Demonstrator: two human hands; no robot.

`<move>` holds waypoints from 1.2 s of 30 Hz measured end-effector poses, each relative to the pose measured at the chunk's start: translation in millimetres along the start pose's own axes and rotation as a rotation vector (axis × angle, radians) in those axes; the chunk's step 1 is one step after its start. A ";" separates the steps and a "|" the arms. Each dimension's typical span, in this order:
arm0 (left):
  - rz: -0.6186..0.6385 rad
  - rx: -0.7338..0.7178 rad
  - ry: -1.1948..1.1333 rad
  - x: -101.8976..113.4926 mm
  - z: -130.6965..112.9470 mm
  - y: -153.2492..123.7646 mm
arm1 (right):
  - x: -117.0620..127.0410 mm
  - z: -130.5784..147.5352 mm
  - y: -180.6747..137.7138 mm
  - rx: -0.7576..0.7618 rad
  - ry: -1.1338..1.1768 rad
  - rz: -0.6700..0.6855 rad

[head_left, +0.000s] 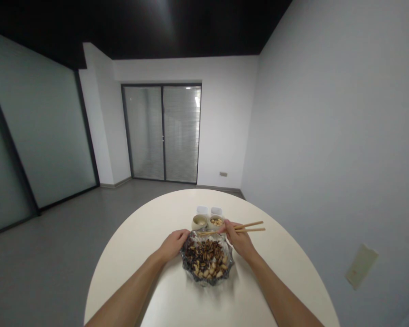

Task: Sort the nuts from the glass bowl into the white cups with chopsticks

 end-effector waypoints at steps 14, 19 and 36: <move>-0.004 -0.001 -0.002 -1.2 1.5 1.8 | -3.4 3.7 -1.5 0.044 -0.023 -0.165; -0.007 0.002 0.004 -0.1 -0.5 1.2 | -3.3 5.0 -1.5 0.039 -0.035 -0.165; 0.003 -0.010 0.008 -0.4 -0.9 0.8 | -3.7 3.1 -1.2 0.020 -0.020 -0.094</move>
Point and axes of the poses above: each hand's wrist, its own y-axis towards the middle knuckle, its own x-axis out of the back of the hand, z = x × y, the point moved 2 cm from there along y, towards the middle knuckle, and after that the axes turned 2 degrees about -x, right-handed, at the moved point
